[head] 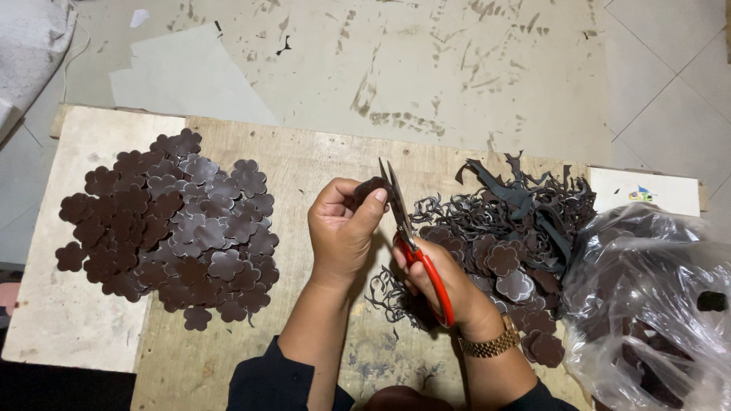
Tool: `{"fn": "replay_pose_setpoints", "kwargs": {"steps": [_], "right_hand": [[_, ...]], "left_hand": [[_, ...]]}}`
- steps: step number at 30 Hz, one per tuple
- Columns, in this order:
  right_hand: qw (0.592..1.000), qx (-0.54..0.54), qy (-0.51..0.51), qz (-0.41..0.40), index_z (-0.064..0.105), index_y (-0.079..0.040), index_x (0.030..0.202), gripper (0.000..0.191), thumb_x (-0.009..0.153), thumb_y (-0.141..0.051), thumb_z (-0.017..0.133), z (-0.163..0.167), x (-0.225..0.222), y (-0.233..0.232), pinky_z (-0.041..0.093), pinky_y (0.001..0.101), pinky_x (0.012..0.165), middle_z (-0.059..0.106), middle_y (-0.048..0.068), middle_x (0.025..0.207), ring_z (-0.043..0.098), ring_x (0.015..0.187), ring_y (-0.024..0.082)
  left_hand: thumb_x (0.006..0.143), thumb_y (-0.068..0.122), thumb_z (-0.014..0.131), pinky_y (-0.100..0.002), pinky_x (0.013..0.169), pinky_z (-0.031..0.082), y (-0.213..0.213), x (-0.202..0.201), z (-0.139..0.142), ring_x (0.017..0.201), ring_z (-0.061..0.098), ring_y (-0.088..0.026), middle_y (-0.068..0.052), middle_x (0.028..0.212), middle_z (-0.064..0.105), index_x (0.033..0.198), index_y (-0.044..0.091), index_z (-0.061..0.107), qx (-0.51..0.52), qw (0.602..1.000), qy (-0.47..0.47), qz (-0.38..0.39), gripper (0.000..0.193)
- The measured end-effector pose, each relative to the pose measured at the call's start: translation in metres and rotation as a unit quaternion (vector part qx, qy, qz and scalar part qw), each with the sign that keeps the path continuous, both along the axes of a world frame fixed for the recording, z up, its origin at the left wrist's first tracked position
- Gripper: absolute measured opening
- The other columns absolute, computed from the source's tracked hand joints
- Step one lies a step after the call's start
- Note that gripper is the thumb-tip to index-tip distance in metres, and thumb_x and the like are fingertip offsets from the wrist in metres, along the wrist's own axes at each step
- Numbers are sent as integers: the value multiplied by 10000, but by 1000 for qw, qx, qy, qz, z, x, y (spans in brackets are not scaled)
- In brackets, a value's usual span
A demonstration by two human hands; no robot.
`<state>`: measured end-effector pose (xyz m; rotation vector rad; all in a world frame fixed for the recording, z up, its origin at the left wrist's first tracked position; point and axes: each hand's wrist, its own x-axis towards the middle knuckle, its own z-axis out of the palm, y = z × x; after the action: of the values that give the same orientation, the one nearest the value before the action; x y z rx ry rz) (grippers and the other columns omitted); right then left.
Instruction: The person sits on the floor and uses red-handled scissors to trim the edges of dark brown flower-shaped leather pieces. They pick up each piece, trim it, and place it into a pile of finished shapes on the table.
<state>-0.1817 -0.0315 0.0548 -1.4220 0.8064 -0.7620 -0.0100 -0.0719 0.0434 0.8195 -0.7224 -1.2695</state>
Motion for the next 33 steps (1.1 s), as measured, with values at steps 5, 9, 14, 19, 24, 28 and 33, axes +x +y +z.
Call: {"fn": "replay_pose_setpoints", "kwargs": {"steps": [5,9,14,19,24,28,33], "right_hand": [[999,-1,27,-18,529,-77,934,610,1003,-676,442,0,2,0,389,237,551,448,-39,739,426,638,76],[997,-21,62,-26,548,-86,906,601,1014,-659,407,-2,0,-2,373,240,540,451,-48,705,423,620,70],[997,-22,65,-32,549,-69,902,579,1037,-618,422,-4,-1,0,371,251,549,446,-44,709,410,633,77],[998,-11,62,-23,546,-74,907,619,1007,-673,427,-4,-1,0,384,241,544,453,-43,710,426,624,73],[999,11,33,-13,532,-78,938,680,956,-751,445,-2,-1,1,403,230,555,463,-40,746,447,642,70],[999,-4,39,-19,538,-80,930,632,989,-702,438,-2,-1,2,394,235,550,458,-40,735,437,635,70],[997,-30,69,-29,543,-93,884,575,1042,-631,417,-6,2,-1,407,233,556,461,-45,707,436,626,64]], "left_hand": [[938,57,754,-214,712,498,0,0,-1,759,592,-57,-12,851,677,922,41,645,2,1000,20,-10,111],[943,48,746,-228,753,534,-1,-3,2,792,635,-72,-31,876,692,933,41,644,0,1000,30,-1,102],[923,50,736,-252,719,563,0,-4,6,764,687,-107,-51,873,712,943,38,653,42,998,46,-4,86],[929,46,740,-243,696,538,-1,-1,4,755,671,-99,-44,884,710,977,35,662,37,998,40,-11,92],[928,36,748,-242,746,544,-3,5,-1,789,648,-84,-35,906,700,1007,33,669,13,998,36,-41,112],[923,24,750,-234,759,529,-2,3,0,800,627,-78,-31,925,692,1026,26,668,11,997,57,-48,131],[887,15,735,-248,720,545,-4,1,4,743,639,-98,-54,894,702,1027,49,657,71,990,110,-44,163]]}}
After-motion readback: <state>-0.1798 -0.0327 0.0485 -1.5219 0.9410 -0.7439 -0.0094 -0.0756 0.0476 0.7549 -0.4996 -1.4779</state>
